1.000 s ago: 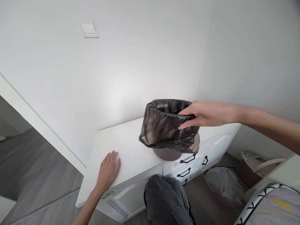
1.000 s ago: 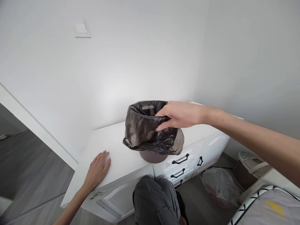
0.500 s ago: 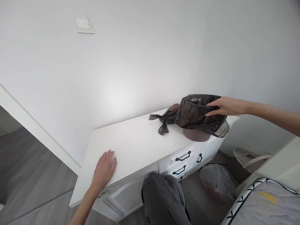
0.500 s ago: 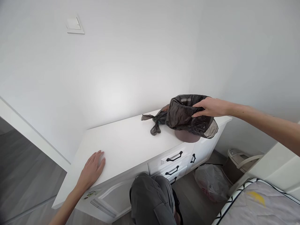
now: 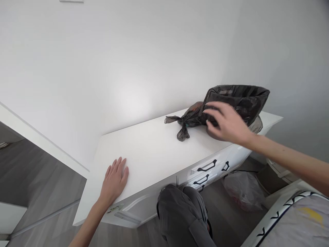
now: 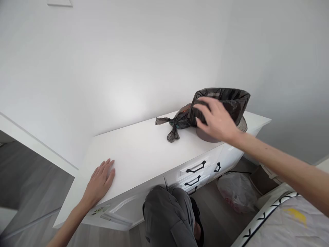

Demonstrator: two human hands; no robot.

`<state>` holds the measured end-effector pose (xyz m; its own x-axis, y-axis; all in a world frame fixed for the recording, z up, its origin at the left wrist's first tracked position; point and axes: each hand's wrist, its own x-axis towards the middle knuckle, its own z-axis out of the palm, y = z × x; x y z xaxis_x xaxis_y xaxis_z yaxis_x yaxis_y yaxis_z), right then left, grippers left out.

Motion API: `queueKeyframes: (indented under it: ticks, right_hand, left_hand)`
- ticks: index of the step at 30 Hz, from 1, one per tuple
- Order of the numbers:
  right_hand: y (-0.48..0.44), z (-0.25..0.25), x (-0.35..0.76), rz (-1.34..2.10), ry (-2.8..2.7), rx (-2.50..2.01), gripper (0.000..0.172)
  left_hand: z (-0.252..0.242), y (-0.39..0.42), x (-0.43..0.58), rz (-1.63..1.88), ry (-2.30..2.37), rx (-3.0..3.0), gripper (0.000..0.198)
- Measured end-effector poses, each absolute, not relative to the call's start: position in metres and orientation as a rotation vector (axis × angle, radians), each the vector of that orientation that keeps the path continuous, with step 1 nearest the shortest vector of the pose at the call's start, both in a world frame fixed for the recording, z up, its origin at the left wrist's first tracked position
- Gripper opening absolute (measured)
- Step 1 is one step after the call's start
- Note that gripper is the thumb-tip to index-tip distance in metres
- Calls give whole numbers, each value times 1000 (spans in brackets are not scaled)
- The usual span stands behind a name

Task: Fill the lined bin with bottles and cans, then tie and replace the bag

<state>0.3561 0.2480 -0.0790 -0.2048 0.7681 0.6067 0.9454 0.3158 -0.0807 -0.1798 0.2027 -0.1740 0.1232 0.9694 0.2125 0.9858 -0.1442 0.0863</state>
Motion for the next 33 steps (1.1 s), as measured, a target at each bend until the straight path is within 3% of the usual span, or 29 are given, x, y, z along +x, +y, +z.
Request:
queueKeyframes:
  ticks: [6, 10, 25, 33]
  right_hand:
    - [268, -177, 254, 217, -2370, -1260, 68]
    - [295, -207, 197, 472, -2521, -1088, 76]
    - [400, -203, 123, 437, -2496, -1345, 78]
    - [411, -190, 106, 469, -2445, -1429, 76]
  left_hand:
    - [-177, 239, -158, -164, -2082, -2259, 68]
    - [-182, 272, -149, -148, -2058, -2253, 66]
    - [-193, 399, -126, -188, -2175, -2198, 73]
    - [-193, 413, -129, -231, -2157, -2173, 71]
